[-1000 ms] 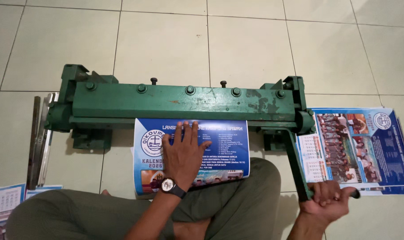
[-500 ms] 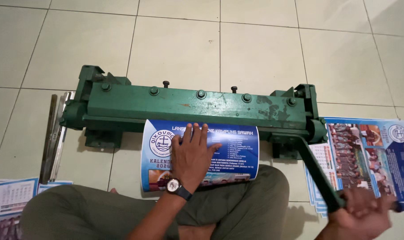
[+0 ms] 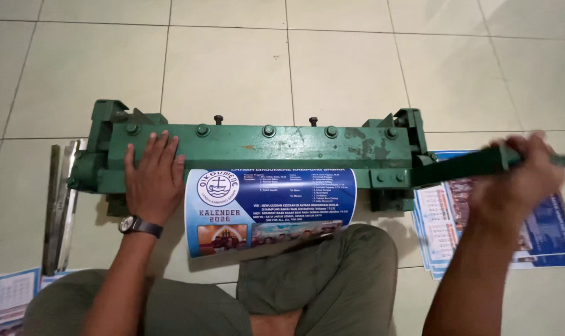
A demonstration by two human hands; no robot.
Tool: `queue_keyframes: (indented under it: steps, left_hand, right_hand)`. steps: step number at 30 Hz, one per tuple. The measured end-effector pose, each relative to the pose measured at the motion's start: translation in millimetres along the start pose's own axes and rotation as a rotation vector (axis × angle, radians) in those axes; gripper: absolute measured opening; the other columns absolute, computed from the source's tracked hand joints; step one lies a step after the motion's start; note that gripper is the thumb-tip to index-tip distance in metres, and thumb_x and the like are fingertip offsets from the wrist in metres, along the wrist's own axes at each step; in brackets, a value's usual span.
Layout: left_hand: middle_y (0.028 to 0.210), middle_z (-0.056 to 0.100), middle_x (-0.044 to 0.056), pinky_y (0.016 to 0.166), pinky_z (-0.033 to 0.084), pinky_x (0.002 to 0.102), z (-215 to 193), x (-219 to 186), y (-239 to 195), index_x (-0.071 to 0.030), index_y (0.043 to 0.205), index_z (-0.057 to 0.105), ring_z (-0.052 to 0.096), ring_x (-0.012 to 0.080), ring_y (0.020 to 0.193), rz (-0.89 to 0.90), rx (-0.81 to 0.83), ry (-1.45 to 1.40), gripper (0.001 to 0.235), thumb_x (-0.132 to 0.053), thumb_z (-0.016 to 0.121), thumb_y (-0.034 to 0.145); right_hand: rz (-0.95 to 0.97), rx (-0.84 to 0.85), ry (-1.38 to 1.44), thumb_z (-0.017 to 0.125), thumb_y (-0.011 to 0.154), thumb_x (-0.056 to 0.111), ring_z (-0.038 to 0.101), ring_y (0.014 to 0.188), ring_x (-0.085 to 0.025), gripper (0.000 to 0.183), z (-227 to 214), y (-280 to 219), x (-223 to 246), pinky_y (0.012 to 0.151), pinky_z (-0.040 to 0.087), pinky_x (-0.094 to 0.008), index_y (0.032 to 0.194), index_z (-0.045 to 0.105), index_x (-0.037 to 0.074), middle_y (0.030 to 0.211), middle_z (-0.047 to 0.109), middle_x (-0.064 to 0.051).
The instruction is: The person sits on the floor and uses a manual green binding machine to fold and bind printed calendar sheets. They align the sheets, operate the lever to press the fold, and then remove the finished calendar to place it on a stack.
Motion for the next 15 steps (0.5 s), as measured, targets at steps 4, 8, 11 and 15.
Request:
queue_keyframes:
  steps: [4, 8, 11, 15]
  left_hand:
    - [0.163, 0.051, 0.010, 0.122, 0.019, 0.062, -0.2, 0.6, 15.2, -0.013, 0.151, 0.058, 0.040, 0.0300, 0.154, 0.063, 0.054, 0.074, 0.055, -0.042, 0.033, 0.111]
    - [0.166, 0.041, 0.018, 0.123, 0.015, 0.063, 12.9, 8.6, 29.1, -0.007, 0.157, 0.046, 0.031, 0.0338, 0.156, 0.090, 0.190, 0.008, 0.067, -0.050, 0.031, 0.108]
    - [0.167, 0.035, 0.019, 0.124, 0.009, 0.063, 19.1, 11.5, 37.1, -0.005, 0.161, 0.035, 0.024, 0.0354, 0.157, 0.069, 0.318, -0.054, 0.077, -0.057, 0.028, 0.104]
    - [0.168, 0.027, 0.019, 0.127, 0.003, 0.056, 13.8, 7.2, 49.2, -0.003, 0.164, 0.021, 0.016, 0.0332, 0.158, 0.001, 0.485, -0.095, 0.088, -0.065, 0.022, 0.102]
  right_hand:
    - [-0.119, 0.094, -0.269, 0.071, 0.098, 0.028, 0.067, 0.088, -0.015, 0.036, 22.4, 46.8, -29.5, 0.080, 0.064, -0.035, 0.109, 0.040, 0.013, 0.098, 0.063, -0.004]
    - [-0.206, 0.008, -0.475, 0.067, 0.094, 0.039, 0.063, 0.090, -0.016, 0.042, 37.7, 99.0, -60.3, 0.083, 0.062, -0.037, 0.106, 0.037, 0.013, 0.098, 0.054, -0.002]
    - [-0.199, -0.013, -0.551, 0.062, 0.094, 0.041, 0.060, 0.090, -0.017, 0.041, 53.8, 105.4, -71.0, 0.080, 0.059, -0.039, 0.106, 0.035, 0.013, 0.099, 0.050, -0.002]
    - [-0.159, -0.035, -0.611, 0.055, 0.089, 0.040, 0.056, 0.083, -0.017, 0.038, 67.2, 140.3, -110.4, 0.072, 0.052, -0.040, 0.103, 0.033, 0.013, 0.094, 0.049, -0.001]
Point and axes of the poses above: each hand's wrist, its own y-axis towards the middle knuckle, its own z-axis out of the palm, x = y × z, the point moved 8 cm from there along y, towards the middle knuckle
